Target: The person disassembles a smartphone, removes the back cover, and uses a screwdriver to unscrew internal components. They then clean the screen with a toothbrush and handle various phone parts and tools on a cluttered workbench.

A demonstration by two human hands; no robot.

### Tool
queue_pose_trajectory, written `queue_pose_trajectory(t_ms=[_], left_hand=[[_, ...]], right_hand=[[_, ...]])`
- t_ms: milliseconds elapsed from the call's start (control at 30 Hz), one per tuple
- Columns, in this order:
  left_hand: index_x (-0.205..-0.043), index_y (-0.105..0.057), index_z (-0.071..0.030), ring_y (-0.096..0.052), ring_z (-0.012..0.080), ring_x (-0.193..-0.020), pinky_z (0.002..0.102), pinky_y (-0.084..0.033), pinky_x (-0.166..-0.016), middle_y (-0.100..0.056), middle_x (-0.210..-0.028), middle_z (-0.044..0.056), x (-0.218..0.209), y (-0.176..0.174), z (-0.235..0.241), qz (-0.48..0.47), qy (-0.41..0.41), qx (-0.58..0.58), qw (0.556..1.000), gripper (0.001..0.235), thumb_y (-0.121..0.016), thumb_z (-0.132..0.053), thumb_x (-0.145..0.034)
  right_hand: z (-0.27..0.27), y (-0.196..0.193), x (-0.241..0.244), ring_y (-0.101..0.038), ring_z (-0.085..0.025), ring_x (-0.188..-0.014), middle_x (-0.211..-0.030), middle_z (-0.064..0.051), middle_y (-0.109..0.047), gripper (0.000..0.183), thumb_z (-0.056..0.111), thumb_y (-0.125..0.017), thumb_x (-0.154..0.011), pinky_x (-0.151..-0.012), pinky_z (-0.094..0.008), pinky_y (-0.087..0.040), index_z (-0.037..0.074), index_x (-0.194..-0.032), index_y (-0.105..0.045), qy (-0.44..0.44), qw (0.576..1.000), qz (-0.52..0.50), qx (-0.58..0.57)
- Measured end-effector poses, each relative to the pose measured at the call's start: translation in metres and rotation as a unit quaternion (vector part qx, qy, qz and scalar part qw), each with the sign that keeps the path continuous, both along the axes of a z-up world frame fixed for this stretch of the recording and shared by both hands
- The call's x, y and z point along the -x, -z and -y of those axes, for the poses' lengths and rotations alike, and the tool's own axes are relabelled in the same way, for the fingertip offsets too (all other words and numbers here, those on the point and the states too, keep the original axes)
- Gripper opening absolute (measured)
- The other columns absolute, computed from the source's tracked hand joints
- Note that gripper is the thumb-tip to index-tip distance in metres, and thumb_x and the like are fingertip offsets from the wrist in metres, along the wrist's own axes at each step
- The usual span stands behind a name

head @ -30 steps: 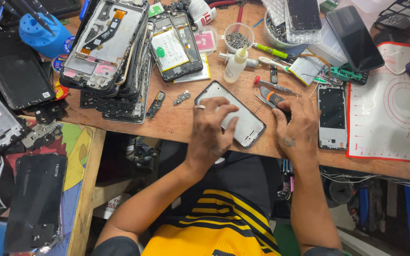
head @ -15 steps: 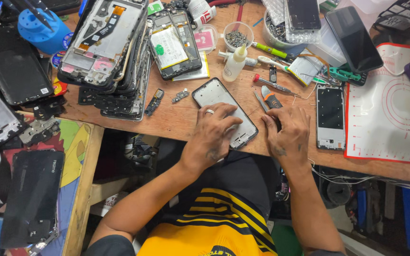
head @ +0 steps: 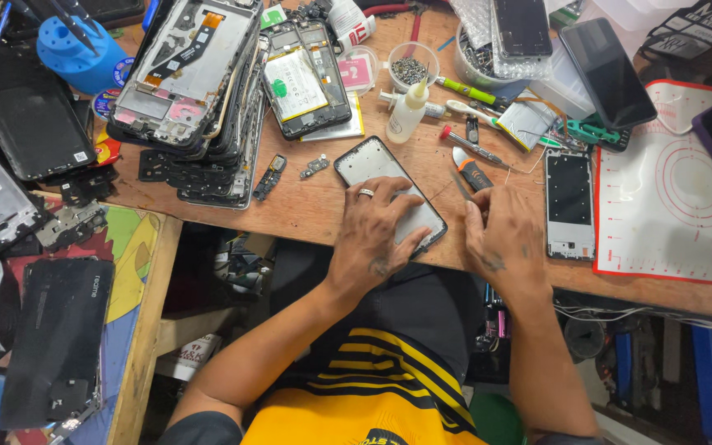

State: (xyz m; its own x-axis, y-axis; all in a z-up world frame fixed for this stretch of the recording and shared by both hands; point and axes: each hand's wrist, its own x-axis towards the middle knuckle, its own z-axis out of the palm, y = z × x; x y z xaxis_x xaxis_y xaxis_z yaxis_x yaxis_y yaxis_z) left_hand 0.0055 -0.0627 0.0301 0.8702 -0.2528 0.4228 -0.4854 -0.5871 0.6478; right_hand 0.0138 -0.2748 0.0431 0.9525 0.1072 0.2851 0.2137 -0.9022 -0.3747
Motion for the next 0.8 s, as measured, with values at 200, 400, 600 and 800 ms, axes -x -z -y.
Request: queue_pose_trajectory(t_ms=[200, 400, 600, 800], left_hand=[[-0.113, -0.07, -0.007, -0.054, 0.0263, -0.125, 0.042, -0.034, -0.111, -0.06, -0.124, 0.01, 0.002, -0.001, 0.001, 0.008, -0.016, -0.008, 1.0, 0.037, -0.078, -0.029, -0.085], [-0.115, -0.07, -0.006, -0.054, 0.0269, -0.127, 0.041, -0.034, -0.113, -0.06, -0.125, 0.011, 0.003, 0.0, 0.002, 0.007, -0.021, -0.01, 1.0, 0.037, -0.077, -0.029, -0.086], [-0.118, -0.069, -0.006, -0.052, 0.0277, -0.13, 0.042, -0.031, -0.116, -0.057, -0.131, 0.014, 0.004, 0.004, 0.004, 0.008, -0.043, -0.022, 0.999, 0.042, -0.077, -0.031, -0.085], [-0.12, -0.067, -0.005, -0.049, 0.0282, -0.134, 0.044, -0.029, -0.118, -0.056, -0.134, 0.015, 0.004, 0.003, 0.004, 0.017, -0.063, -0.03, 0.997, 0.046, -0.078, -0.032, -0.084]], right_hand=[[0.006, 0.016, 0.014, -0.056, -0.018, -0.073, -0.084, -0.012, -0.06, 0.023, 0.006, -0.063, -0.103, -0.063, -0.036, -0.044, -0.004, -0.124, -0.067, 0.027, 0.932, -0.072, -0.355], [0.012, 0.034, 0.006, -0.073, -0.026, -0.1, -0.108, -0.018, -0.072, 0.038, -0.007, -0.057, -0.085, -0.096, -0.042, -0.06, -0.007, -0.123, -0.063, -0.094, 0.673, -0.159, -0.716], [0.014, 0.052, 0.019, -0.066, -0.017, -0.091, -0.104, -0.012, -0.067, 0.036, -0.001, -0.066, -0.093, -0.083, -0.033, -0.055, -0.002, -0.128, -0.059, -0.115, 0.762, -0.078, -0.632], [0.018, 0.051, 0.043, -0.063, -0.013, -0.076, -0.087, -0.01, -0.071, 0.015, 0.0, -0.055, -0.111, -0.069, -0.025, -0.05, -0.001, -0.108, -0.069, -0.064, 0.937, 0.009, -0.342]])
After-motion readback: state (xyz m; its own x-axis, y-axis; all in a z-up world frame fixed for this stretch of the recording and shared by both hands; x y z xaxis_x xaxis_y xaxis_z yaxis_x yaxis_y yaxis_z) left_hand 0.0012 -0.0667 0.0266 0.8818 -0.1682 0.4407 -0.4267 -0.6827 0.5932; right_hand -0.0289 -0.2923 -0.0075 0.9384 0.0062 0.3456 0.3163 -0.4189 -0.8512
